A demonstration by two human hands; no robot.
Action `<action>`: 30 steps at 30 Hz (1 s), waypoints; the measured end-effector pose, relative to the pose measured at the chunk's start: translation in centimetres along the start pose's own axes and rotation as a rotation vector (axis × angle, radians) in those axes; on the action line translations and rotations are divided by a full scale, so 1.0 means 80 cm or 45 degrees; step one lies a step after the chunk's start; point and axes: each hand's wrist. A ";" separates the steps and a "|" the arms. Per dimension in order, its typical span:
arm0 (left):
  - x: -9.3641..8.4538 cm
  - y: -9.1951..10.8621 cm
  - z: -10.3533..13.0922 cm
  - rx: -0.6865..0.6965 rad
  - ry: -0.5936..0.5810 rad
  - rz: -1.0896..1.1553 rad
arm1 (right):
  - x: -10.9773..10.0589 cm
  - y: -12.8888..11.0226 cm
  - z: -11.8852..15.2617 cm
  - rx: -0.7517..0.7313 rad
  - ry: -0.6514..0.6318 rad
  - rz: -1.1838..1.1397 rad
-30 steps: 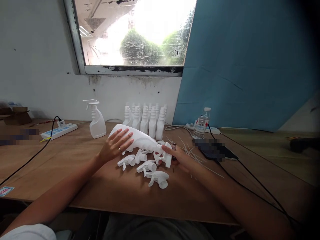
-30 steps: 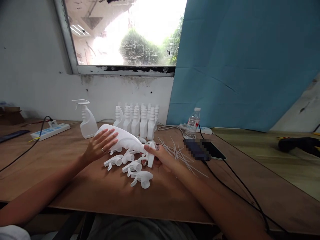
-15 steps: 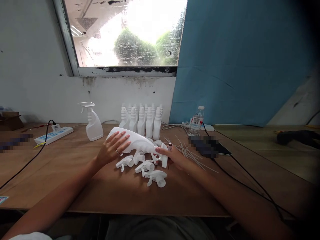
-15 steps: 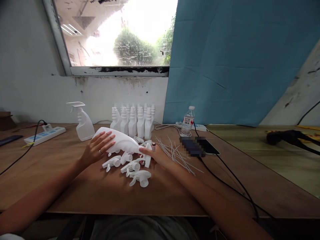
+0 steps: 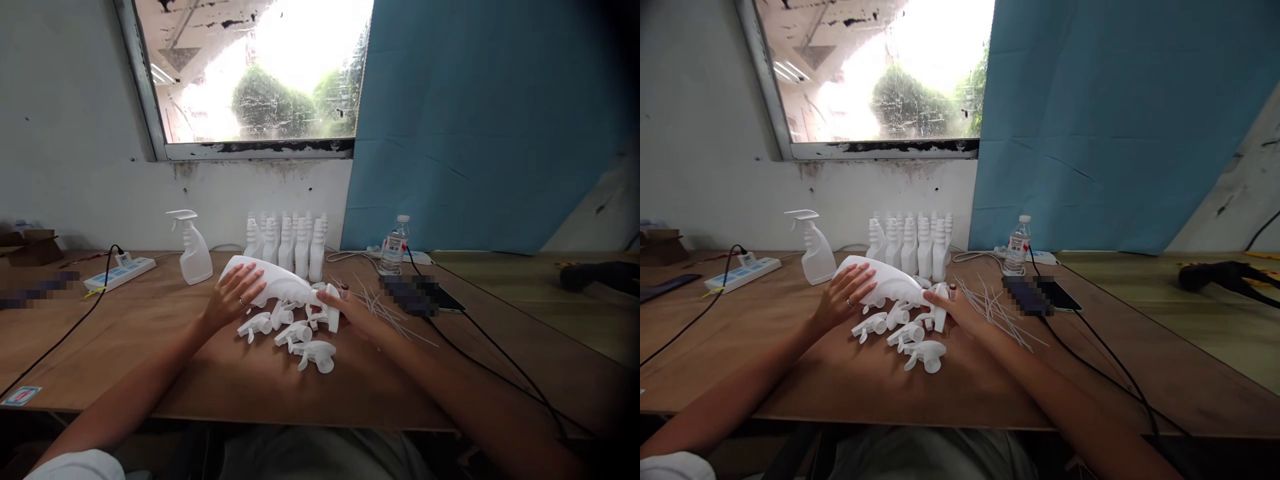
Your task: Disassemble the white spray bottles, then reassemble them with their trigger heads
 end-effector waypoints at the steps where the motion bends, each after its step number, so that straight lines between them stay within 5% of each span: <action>1: 0.000 0.001 -0.002 -0.003 0.011 0.004 | -0.002 0.002 -0.001 -0.028 0.019 0.017; 4: 0.002 0.003 -0.003 -0.015 -0.012 0.046 | -0.014 0.004 -0.002 -0.242 0.047 0.367; 9: 0.009 0.000 0.001 -0.001 -0.169 0.171 | -0.049 -0.006 -0.003 -1.086 -0.001 1.551; 12: 0.001 -0.002 -0.004 -0.117 -0.307 0.343 | -0.065 -0.012 -0.005 -1.491 0.130 2.013; 17: -0.032 -0.019 -0.009 -0.488 -0.739 0.880 | -0.081 -0.029 0.007 -1.835 0.374 2.297; 19: -0.044 -0.032 0.000 -0.642 -0.808 1.048 | -0.096 -0.041 0.016 -1.929 0.605 2.245; 22: -0.047 -0.055 0.022 -0.949 -0.615 1.115 | -0.130 -0.056 0.030 -1.922 1.113 2.056; 25: -0.030 -0.078 0.038 -1.247 -0.200 0.943 | -0.160 -0.058 0.038 -1.659 1.442 1.676; 28: 0.000 -0.101 0.034 -1.415 0.181 0.714 | -0.175 -0.050 0.035 -1.325 1.505 1.069; 30: 0.023 -0.115 0.022 -1.518 0.274 0.611 | -0.178 -0.041 0.028 -1.202 1.488 0.784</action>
Point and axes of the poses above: each hand's wrist, its own z-axis away from the middle knuckle, its own x-axis out of the palm, y = z × x, and after that the axes turned 7 degrees about -y, right-handed
